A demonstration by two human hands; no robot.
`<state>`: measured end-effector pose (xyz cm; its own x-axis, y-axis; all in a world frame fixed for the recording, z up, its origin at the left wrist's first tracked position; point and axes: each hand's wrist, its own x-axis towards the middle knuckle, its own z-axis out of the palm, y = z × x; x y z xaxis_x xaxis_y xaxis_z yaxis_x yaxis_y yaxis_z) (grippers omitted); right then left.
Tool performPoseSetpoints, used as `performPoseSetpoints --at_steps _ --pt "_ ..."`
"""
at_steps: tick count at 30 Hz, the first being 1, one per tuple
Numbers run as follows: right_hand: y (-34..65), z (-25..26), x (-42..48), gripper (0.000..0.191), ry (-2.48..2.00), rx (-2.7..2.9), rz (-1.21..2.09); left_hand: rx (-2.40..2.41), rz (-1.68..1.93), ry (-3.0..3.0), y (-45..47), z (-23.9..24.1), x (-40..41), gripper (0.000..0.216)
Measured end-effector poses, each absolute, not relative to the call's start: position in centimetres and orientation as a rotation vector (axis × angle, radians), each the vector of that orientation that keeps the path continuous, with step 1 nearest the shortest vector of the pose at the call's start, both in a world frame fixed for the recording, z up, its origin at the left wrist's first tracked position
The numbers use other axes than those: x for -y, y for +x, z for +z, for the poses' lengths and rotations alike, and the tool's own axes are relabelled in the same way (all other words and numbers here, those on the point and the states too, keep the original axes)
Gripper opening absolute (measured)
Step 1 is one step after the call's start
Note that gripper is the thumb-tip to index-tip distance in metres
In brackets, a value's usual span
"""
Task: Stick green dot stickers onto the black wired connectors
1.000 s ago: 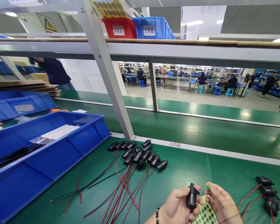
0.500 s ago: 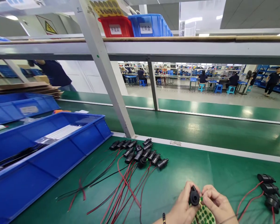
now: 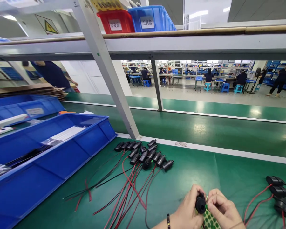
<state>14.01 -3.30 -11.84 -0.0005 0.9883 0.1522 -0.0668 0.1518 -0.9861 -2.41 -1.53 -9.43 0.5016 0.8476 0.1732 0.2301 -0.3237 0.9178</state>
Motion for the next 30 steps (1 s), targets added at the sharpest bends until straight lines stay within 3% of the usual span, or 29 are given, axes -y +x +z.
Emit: performPoseSetpoints --at_steps 11,23,30 --pt "13.5 -12.1 3.6 0.031 -1.044 1.176 1.121 -0.891 0.891 1.893 -2.5 -10.2 1.5 0.037" --pt "13.2 -12.0 4.2 0.024 -1.08 1.375 0.775 -0.796 1.01 1.971 -2.5 -11.3 1.1 0.043" --pt "13.6 -12.4 4.1 0.029 -1.039 1.316 0.973 -0.732 1.119 2.028 -2.4 -12.4 0.7 0.056"
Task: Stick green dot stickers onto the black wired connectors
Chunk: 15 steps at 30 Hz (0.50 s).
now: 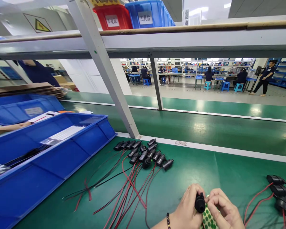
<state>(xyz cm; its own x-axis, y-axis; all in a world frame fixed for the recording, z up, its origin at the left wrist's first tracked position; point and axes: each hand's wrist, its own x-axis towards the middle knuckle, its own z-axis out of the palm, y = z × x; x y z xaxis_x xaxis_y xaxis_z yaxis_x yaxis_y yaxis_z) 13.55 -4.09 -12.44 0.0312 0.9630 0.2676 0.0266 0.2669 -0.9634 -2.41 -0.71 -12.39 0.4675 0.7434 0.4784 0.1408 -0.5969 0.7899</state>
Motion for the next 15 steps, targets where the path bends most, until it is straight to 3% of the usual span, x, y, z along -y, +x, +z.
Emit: performPoseSetpoints --at_steps 15 --pt "13.58 -12.63 4.13 0.024 -1.021 1.391 0.913 -0.775 1.111 2.063 -2.25 -11.54 1.16 0.048"
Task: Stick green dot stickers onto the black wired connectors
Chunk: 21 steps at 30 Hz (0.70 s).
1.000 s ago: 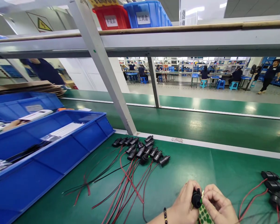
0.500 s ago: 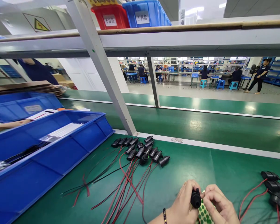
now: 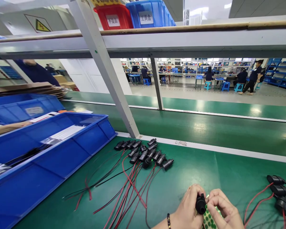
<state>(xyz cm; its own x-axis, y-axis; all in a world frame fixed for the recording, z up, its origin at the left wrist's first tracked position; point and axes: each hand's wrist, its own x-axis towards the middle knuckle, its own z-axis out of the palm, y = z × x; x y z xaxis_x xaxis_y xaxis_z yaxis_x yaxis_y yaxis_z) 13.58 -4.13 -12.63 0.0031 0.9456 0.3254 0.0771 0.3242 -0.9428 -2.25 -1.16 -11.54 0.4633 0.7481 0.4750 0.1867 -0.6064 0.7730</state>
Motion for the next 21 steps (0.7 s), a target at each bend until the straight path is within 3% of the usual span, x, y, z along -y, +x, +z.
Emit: performPoseSetpoints --at_steps 21 --pt "12.0 -12.6 4.5 0.016 -0.999 1.403 0.543 -0.871 1.079 2.137 -2.2 -11.3 1.4 0.034"
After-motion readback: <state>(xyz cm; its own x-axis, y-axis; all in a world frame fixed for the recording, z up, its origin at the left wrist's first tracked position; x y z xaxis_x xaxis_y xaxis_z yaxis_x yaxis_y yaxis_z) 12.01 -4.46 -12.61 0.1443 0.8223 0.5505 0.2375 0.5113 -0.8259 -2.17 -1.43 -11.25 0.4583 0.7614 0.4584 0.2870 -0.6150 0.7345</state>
